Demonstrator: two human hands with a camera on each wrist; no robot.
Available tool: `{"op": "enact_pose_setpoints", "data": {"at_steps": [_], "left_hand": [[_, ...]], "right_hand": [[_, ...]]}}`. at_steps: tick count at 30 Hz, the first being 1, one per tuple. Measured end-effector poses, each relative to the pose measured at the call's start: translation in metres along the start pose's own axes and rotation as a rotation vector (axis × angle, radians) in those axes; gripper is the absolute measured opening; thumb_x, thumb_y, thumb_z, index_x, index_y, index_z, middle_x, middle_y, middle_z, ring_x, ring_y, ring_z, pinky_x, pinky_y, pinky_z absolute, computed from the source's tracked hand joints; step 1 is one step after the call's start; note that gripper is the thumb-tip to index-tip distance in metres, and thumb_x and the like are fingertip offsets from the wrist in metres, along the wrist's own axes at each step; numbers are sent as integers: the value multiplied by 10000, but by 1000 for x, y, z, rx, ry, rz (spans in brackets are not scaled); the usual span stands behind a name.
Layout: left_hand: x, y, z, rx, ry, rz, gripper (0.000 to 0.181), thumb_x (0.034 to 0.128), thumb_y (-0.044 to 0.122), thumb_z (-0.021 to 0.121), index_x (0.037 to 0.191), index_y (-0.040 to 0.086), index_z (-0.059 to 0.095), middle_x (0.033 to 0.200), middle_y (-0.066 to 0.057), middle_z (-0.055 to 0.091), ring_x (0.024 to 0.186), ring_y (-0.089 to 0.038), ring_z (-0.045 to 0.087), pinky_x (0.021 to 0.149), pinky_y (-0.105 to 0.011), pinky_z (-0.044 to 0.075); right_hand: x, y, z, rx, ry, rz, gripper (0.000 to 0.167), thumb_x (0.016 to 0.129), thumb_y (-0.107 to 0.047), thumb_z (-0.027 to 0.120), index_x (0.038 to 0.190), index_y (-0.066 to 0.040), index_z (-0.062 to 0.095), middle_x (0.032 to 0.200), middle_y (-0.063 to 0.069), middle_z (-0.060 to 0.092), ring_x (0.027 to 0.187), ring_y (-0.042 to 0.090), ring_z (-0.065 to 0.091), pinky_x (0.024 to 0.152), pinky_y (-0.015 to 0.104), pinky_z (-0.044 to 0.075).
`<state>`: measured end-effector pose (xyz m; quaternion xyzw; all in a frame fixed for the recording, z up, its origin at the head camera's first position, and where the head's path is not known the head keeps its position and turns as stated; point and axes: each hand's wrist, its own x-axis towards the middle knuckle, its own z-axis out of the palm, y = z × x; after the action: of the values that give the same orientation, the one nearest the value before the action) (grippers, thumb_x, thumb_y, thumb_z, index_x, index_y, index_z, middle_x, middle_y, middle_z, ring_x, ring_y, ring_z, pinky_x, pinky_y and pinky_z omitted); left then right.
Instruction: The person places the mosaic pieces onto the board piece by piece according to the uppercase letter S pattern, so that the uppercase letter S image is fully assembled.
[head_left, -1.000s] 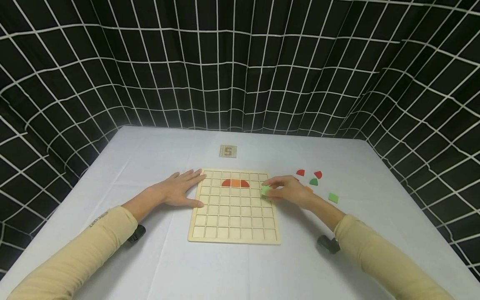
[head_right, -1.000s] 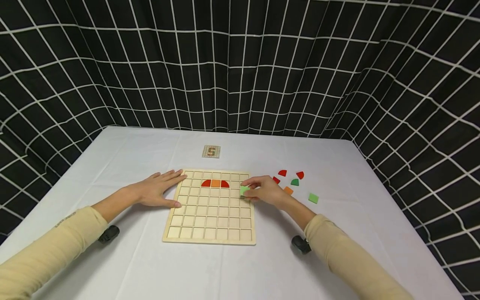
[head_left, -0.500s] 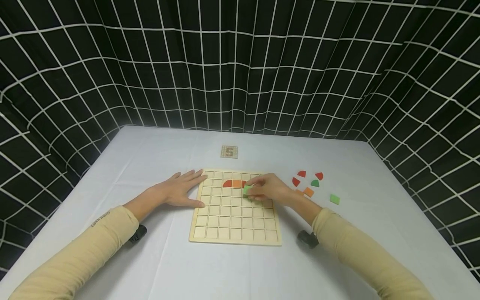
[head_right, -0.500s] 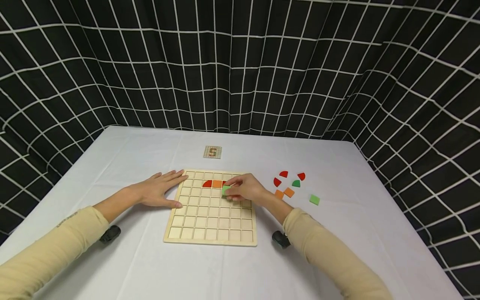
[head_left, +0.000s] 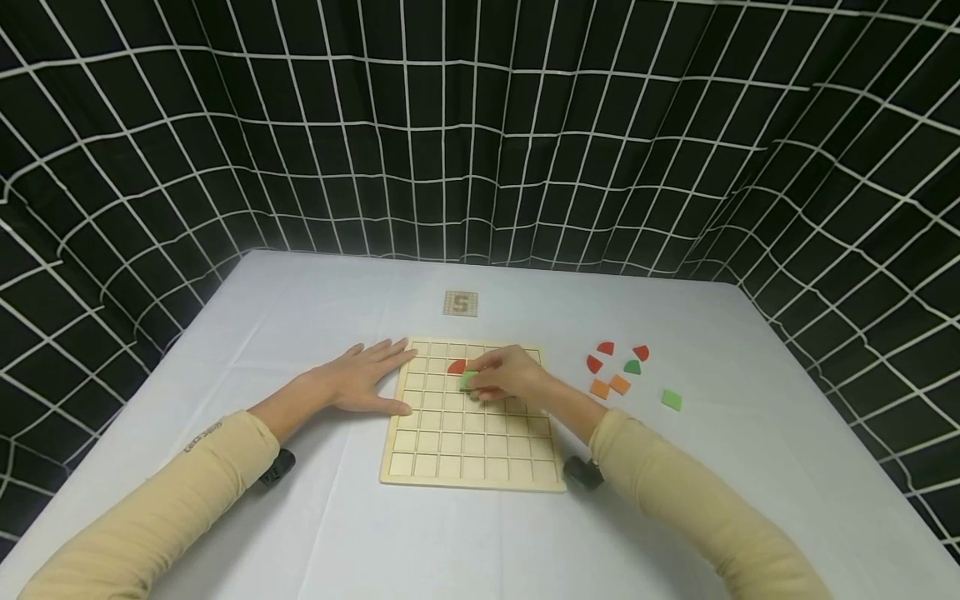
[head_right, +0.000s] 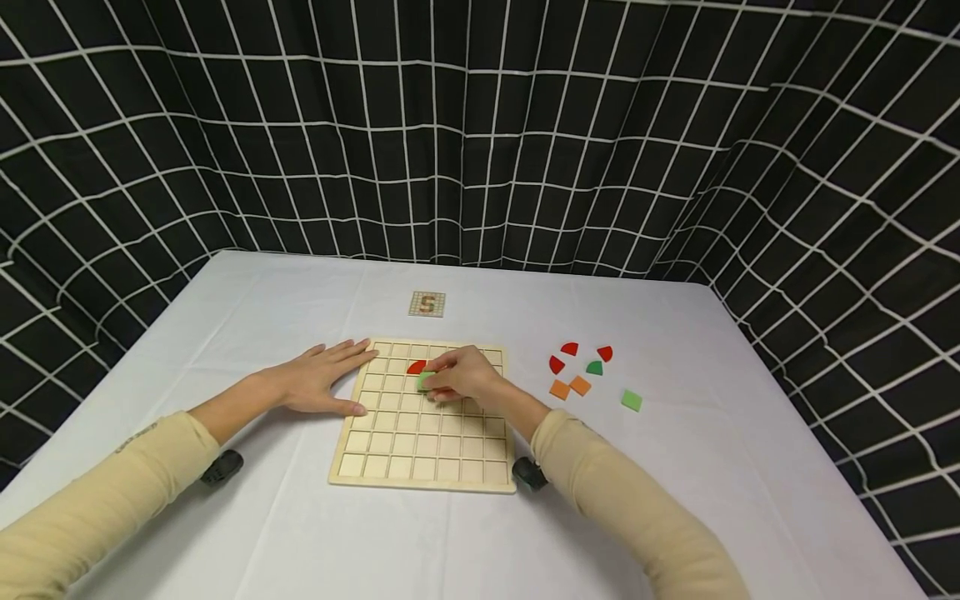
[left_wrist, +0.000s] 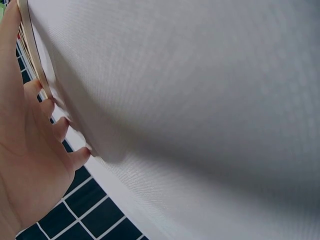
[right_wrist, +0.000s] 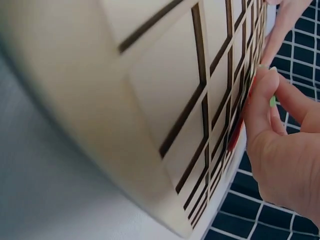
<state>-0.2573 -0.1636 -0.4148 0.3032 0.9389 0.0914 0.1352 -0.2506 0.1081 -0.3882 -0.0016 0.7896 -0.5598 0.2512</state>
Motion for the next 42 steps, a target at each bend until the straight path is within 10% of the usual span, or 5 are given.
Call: {"op": "enact_pose_setpoints", "data": {"at_steps": [42], "left_hand": [[-1, 3, -3, 2, -8, 2, 1012, 797, 768, 481, 1540, 154, 175, 1586, -85, 94, 1427, -331, 104, 1103, -599, 77]], "right_hand": [[4, 2, 13, -25, 41, -64, 192, 897, -101, 672, 1038, 29, 686, 856, 135, 665, 650, 161, 655, 606, 253, 562]]}}
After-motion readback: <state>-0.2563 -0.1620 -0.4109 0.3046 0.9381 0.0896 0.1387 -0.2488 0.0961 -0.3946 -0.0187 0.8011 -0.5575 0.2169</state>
